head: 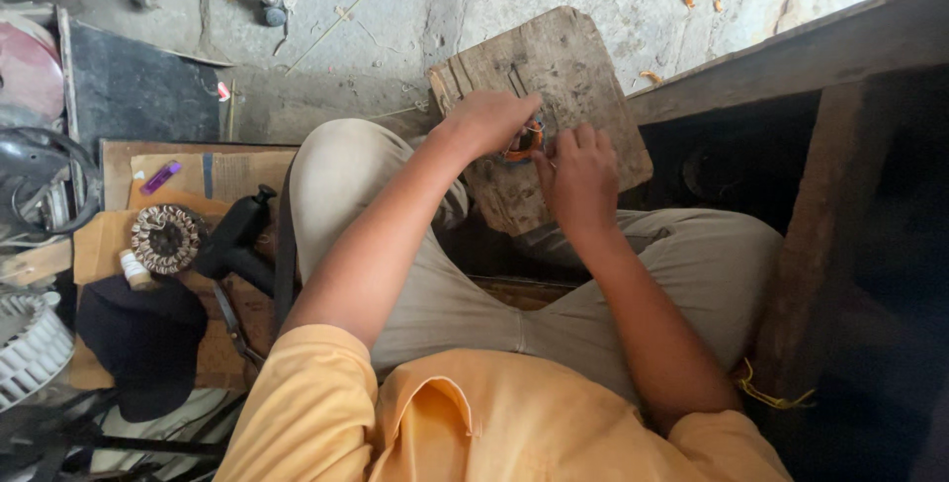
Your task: The person sits cross-legged on the floor and winds thin wire around a cylindrical coil form. They repeatedly wrap the wire around the form, occasionally adjusting the coil's position on a wooden block to maintain alignment.
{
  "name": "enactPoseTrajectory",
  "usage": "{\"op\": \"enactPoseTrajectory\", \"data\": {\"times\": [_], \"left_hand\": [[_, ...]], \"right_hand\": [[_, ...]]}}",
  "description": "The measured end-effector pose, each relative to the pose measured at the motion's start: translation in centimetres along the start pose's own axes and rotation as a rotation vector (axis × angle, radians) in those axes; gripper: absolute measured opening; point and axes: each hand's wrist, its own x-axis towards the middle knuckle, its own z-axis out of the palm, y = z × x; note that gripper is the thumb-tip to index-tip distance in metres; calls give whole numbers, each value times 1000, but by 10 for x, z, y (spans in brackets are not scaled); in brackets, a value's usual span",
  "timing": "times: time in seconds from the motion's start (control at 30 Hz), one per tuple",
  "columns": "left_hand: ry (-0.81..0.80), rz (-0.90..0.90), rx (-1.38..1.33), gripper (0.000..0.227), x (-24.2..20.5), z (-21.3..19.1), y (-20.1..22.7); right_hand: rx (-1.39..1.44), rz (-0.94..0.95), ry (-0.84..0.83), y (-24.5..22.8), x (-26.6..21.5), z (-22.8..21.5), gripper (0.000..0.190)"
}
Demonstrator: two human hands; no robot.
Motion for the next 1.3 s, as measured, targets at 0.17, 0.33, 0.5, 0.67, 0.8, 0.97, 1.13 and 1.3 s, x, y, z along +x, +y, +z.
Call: {"op": "enactPoseTrajectory", "data": {"times": [0.17, 0.33, 0.5, 0.67, 0.8, 0.97, 1.13, 1.3], "left_hand": [[13, -12, 1, 18, 0, -4, 2], [-13, -33, -33, 22, -3, -12, 6], [-22, -44, -11, 22, -3, -12, 8], [32, -11, 11, 24, -4, -11, 8], [37, 0, 1, 25, -5, -13, 8], [12, -12, -3, 20, -2, -10, 8], [7, -6, -19, 16, 1, -2, 5], [-36, -47, -70, 13, 2, -3, 3]], "right_hand": [[208, -53, -10, -22, 5, 7, 17], [166, 27, 50, -20, 4, 24, 15], [205, 56, 65, -17, 3, 31, 14], [159, -35, 55, -10, 4, 36, 15], [150, -95, 57, -7, 5, 44, 16], [245, -2, 123, -9, 2, 45, 12], [714, 22, 153, -10, 1, 32, 20], [1358, 416, 61, -12, 7, 11, 22]]}}
